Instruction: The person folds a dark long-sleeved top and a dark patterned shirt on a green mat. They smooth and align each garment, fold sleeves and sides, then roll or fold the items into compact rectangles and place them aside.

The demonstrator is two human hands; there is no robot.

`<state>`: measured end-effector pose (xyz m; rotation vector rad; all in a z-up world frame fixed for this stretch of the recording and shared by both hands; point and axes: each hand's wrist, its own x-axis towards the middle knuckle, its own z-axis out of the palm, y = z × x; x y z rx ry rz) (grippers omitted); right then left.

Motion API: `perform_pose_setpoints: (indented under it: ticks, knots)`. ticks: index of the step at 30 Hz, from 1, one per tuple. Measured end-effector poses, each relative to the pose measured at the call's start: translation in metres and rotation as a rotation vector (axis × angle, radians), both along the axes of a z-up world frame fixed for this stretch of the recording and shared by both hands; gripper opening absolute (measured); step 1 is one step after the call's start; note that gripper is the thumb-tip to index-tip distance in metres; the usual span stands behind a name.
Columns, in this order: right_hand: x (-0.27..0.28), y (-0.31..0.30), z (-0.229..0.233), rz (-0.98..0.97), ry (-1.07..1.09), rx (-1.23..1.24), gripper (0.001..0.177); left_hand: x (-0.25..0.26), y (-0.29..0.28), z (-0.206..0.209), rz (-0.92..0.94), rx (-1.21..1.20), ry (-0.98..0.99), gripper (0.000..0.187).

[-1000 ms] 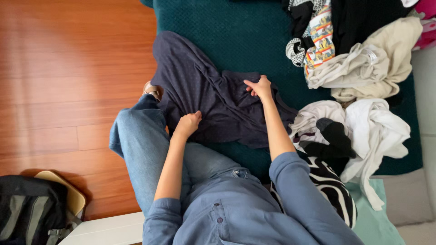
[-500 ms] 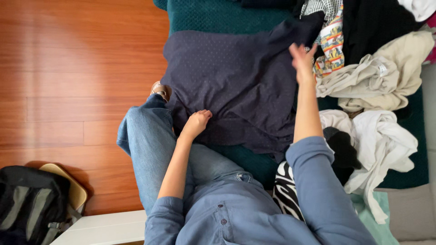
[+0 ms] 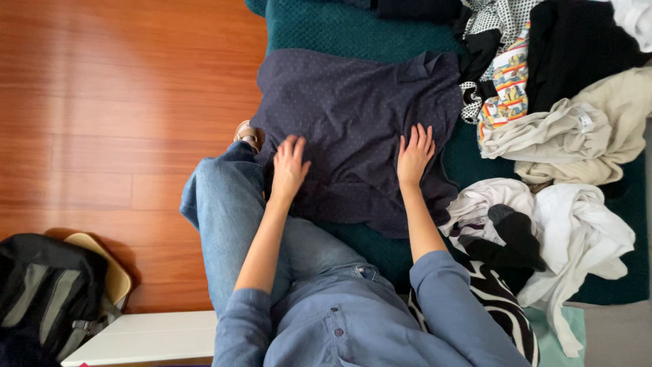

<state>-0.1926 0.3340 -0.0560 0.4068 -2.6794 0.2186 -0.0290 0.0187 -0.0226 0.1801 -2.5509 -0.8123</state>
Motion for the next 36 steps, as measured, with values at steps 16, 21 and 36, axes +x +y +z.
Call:
perform_pose_setpoints:
  ticks: [16, 21, 36]
  knots:
    - [0.019, -0.017, -0.002, -0.098, 0.069, -0.124, 0.031, 0.004, -0.005, -0.01, -0.717, 0.286, -0.474, 0.015]
    - [0.02, -0.02, -0.003, -0.113, 0.064, -0.11, 0.032, -0.019, -0.043, -0.003, -0.445, 0.262, -0.328, 0.02]
    - [0.016, -0.026, -0.006, -0.15, 0.076, -0.086, 0.032, -0.092, -0.182, -0.127, -0.063, 0.856, -0.447, 0.042]
